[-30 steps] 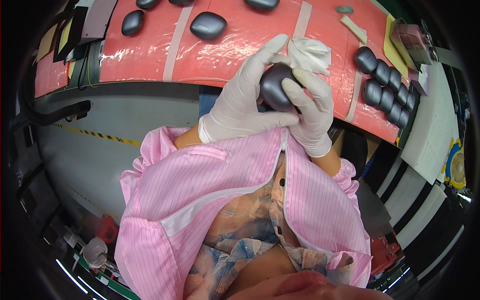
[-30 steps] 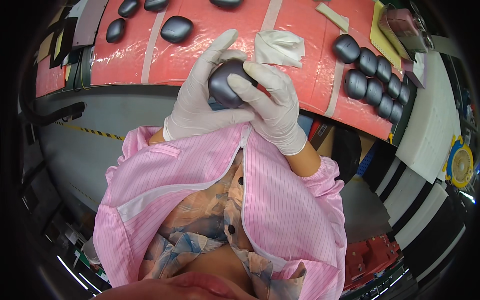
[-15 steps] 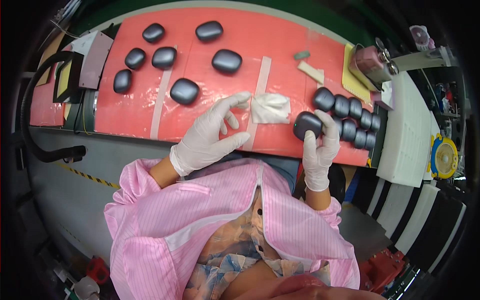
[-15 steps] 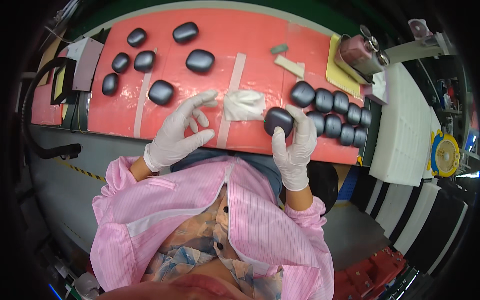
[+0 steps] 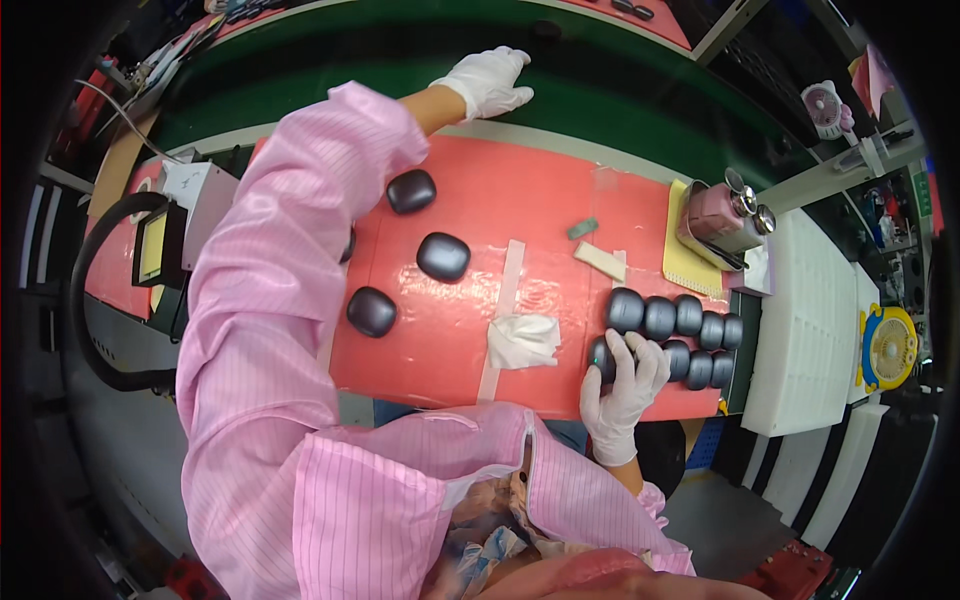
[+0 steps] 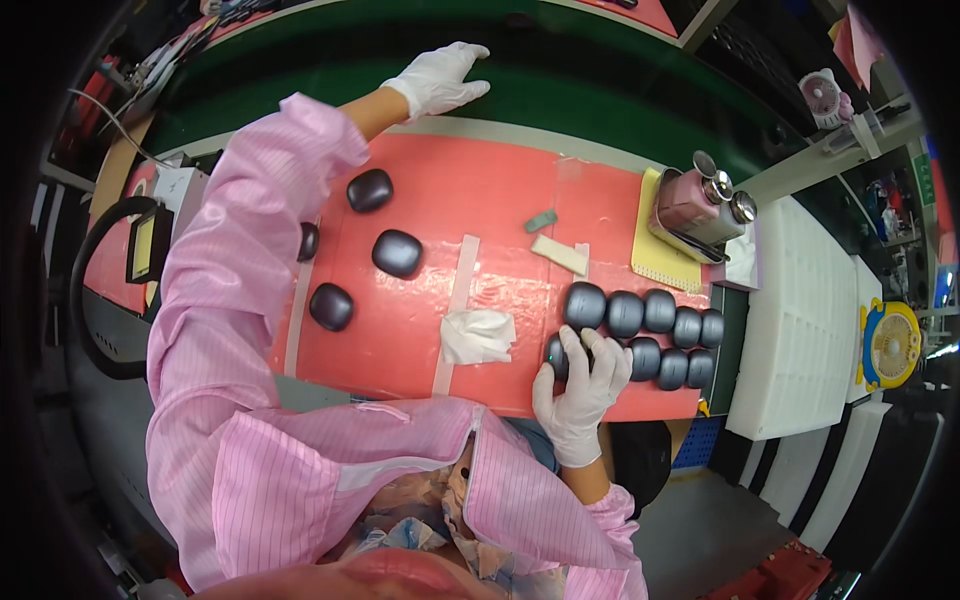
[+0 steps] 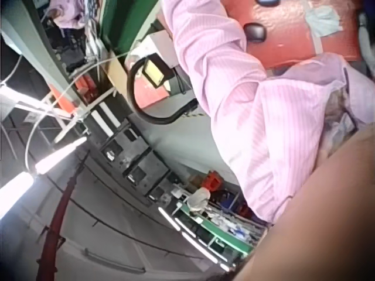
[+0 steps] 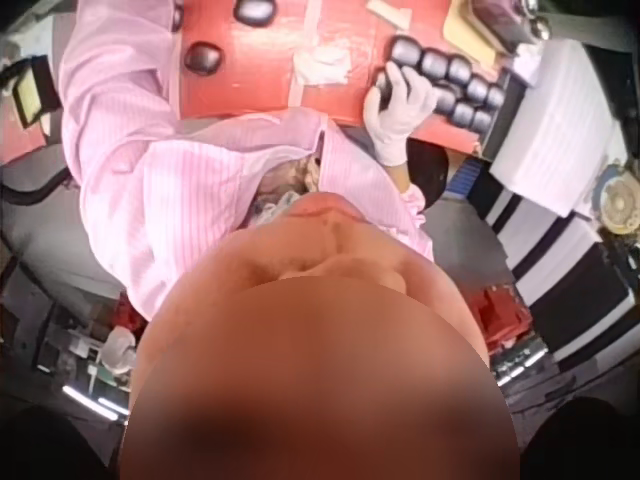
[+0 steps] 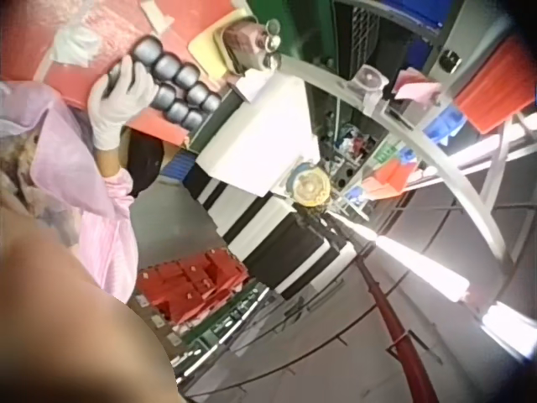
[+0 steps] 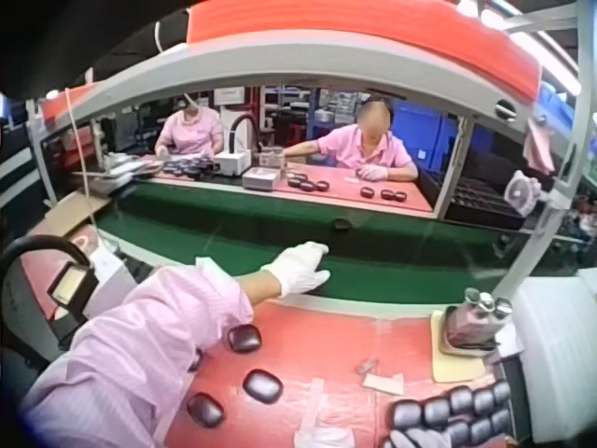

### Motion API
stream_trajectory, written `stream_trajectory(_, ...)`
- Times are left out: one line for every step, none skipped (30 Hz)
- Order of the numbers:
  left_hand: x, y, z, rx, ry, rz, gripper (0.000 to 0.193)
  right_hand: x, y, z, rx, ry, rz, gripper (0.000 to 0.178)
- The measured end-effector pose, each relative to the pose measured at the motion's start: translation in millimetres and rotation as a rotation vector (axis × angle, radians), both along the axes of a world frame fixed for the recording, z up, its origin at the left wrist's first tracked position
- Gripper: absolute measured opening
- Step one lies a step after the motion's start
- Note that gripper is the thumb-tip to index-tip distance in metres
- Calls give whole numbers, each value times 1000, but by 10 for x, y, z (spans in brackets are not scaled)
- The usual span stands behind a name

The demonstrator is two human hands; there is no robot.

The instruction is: Cleaning, inspecting, and organizing electronic device housings on an assembly line.

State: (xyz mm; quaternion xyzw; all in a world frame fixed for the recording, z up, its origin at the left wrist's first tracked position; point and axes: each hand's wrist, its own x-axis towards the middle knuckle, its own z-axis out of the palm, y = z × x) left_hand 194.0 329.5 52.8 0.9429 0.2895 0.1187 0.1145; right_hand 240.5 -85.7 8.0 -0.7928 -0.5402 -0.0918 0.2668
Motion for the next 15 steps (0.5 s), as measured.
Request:
stream_trajectory(277,229,-113,87,32,57,59,14,-32,-36,-5,-8,-22,48)
stream_trajectory(533,437,-200,172,62,114,60,30,-49,-74,-11,-16,-46,47)
stream_trajectory(780,584,-223,153,114,136,62,31,-59,-67,-4,-23,-56,47)
stream_trajectory(945,752,-303,169,62,180,66,13,-49,-52,10,-31,-57,47)
stream_trajectory(1088,929,-383,208,9,209,68,11,-46,-63,9,-38,-54,45)
stream_trajectory(1236,1098,-513,244,-41,232,70,7,-59,-93,5,-42,-57,43)
stream_trajectory(1276,1303,-671,347,-145,259,69,1,-60,-127,30,-45,-40,40)
stream_trajectory(1418,1339,-731,382,-94,262,68,19,-79,-179,41,-52,-54,37)
stream_trajectory(1377,1492,-779,235,-79,232,66,26,-72,-183,43,-71,-37,35)
stream_trajectory(1408,1537,-781,90,-59,195,63,45,-82,-196,45,-71,-52,35)
stream_trajectory(1479,1558,-772,94,-58,186,63,56,-90,-212,56,-54,-40,34)
stream_trajectory(1501,1542,-740,81,-46,228,59,42,-103,-210,62,-32,-28,33)
stream_trajectory(1487,1514,-712,70,-33,276,54,26,-106,-177,44,-40,-49,32)
stream_trajectory(1458,1465,-687,73,-22,276,54,29,-92,-154,45,-29,-48,32)
stream_trajectory(1337,1432,-651,-368,-432,236,48,26,-69,-113,63,-48,-27,32)
